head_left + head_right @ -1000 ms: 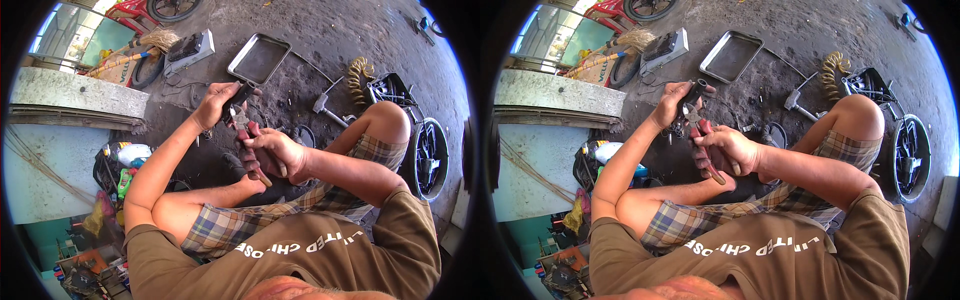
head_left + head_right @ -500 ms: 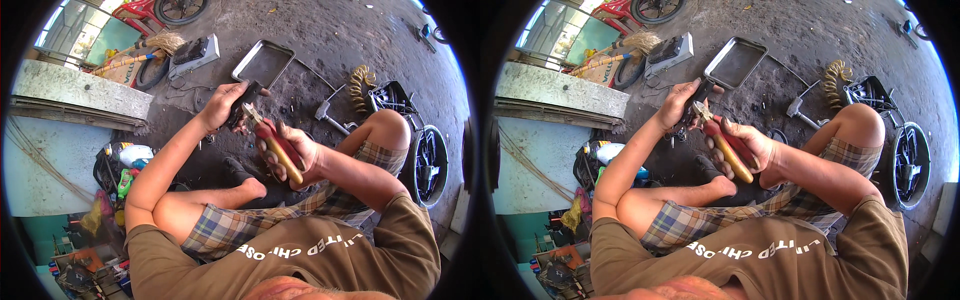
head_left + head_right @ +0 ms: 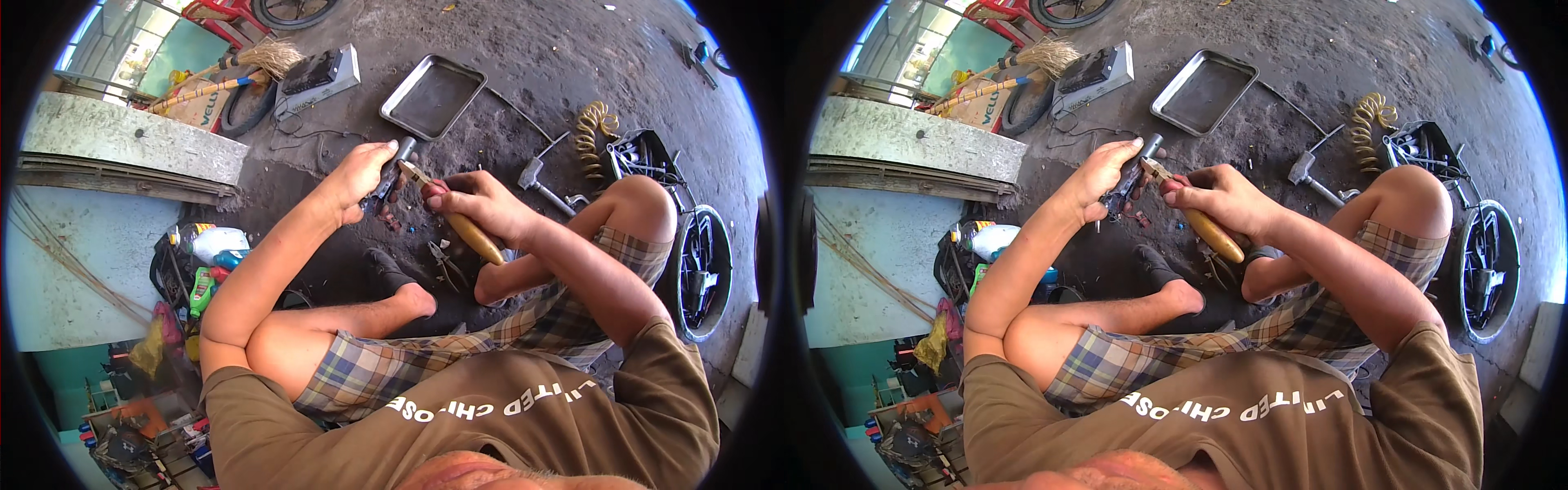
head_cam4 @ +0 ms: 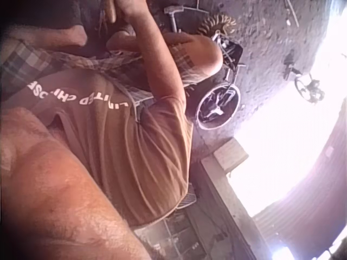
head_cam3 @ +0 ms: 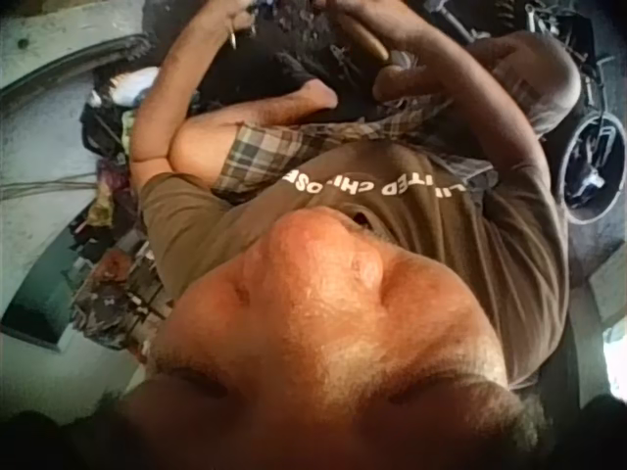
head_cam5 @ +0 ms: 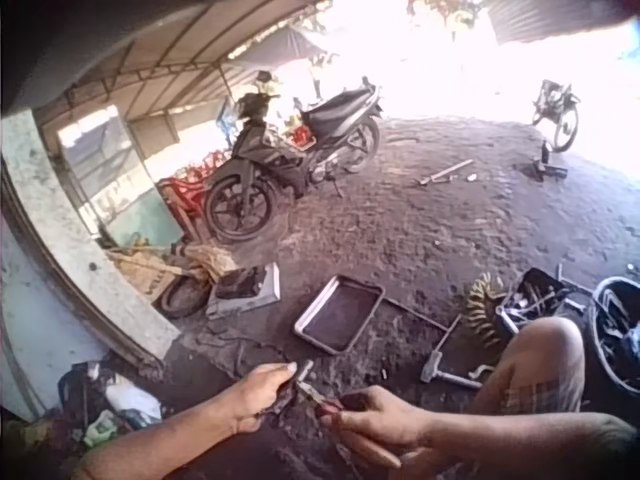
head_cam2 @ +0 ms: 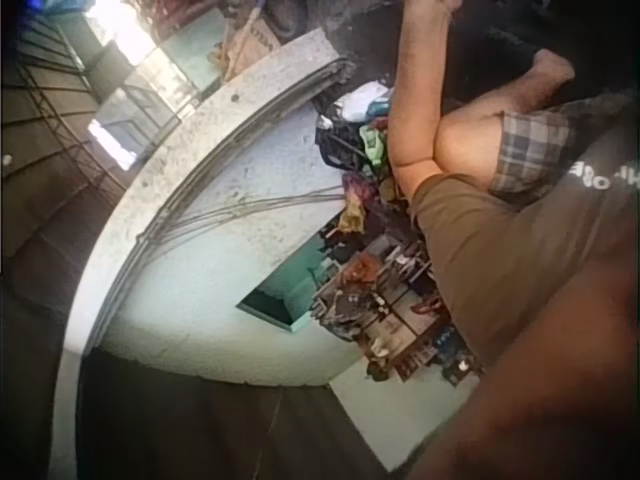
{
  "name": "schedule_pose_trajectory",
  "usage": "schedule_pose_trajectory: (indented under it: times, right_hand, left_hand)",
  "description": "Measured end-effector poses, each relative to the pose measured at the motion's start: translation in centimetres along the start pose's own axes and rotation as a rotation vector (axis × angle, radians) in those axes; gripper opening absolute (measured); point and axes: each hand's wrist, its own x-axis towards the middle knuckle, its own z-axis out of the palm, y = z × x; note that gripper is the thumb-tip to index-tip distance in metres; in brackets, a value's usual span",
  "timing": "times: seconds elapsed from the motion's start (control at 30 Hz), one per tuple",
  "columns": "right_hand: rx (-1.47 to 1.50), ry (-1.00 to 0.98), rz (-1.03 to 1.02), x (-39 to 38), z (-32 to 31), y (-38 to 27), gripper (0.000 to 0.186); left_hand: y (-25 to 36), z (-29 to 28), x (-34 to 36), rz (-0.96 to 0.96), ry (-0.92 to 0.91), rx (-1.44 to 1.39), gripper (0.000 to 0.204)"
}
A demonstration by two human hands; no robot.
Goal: The person sits on the floor and uses pliers to strip the insulation from wires attached to a small black electrical component. They repeatedly grip and pull the wires to remove the outer casing, exposing the inner conductors.
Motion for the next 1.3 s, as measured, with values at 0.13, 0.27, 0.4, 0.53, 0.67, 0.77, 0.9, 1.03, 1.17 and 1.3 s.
schedule_pose_trajectory:
  times: [0.13, 0.27, 0.4, 0.53, 0.67, 0.77, 0.9, 1.03, 1.17, 1.3]
  right_hand:
    - [-0.356, 0.141, -0.199, 0.6, 0.3, 1.1, 0.044]
    - [-0.581, 0.337, -0.529, 0.5, 2.1, 2.6, 0.034]
    - [-0.776, 0.547, -0.544, 0.4, 3.3, 4.4, 0.039]
    - [-0.573, 0.289, -0.335, 0.6, 2.2, 4.2, 0.038]
    - [0.281, -0.125, 0.103, -0.3, 1.4, 2.2, 0.032]
    - [0.812, -0.378, 0.127, -0.5, 1.5, 2.4, 0.03]
    - [1.163, -0.714, -0.027, -0.1, 0.7, 1.6, 0.035]
    - [0.711, -0.103, -0.017, -1.1, 1.4, 0.1, 0.031]
    - [0.42, 0.192, -0.061, 0.4, 1.8, 3.5, 0.017]
    - [0.288, 0.091, -0.142, 0.5, 2.3, 2.7, 0.02]
  left_hand:
    - [-0.7, -0.6, 0.7, -0.017, 0.057, -0.073, 0.041]
    - [-0.8, 0.0, 1.1, -0.058, 0.139, -0.128, 0.041]
    - [-1.3, 0.3, 1.6, -0.044, 0.118, -0.137, 0.041]
    - [-1.7, 0.8, 1.7, -0.007, 0.092, -0.026, 0.043]
    - [0.0, 0.2, 0.5, -0.037, -0.075, -0.057, 0.046]
    - [0.3, 0.0, 0.5, -0.061, -0.24, -0.158, 0.052]
    - [0.1, -0.4, 0.9, -0.133, -0.186, -0.202, 0.05]
    - [-0.8, -2.9, 1.3, -0.031, -0.065, -0.496, 0.041]
    - [0.6, -1.2, 0.4, 0.052, -0.01, -0.619, 0.036]
    - [0.2, -1.3, 0.2, 0.097, -0.103, -0.794, 0.035]
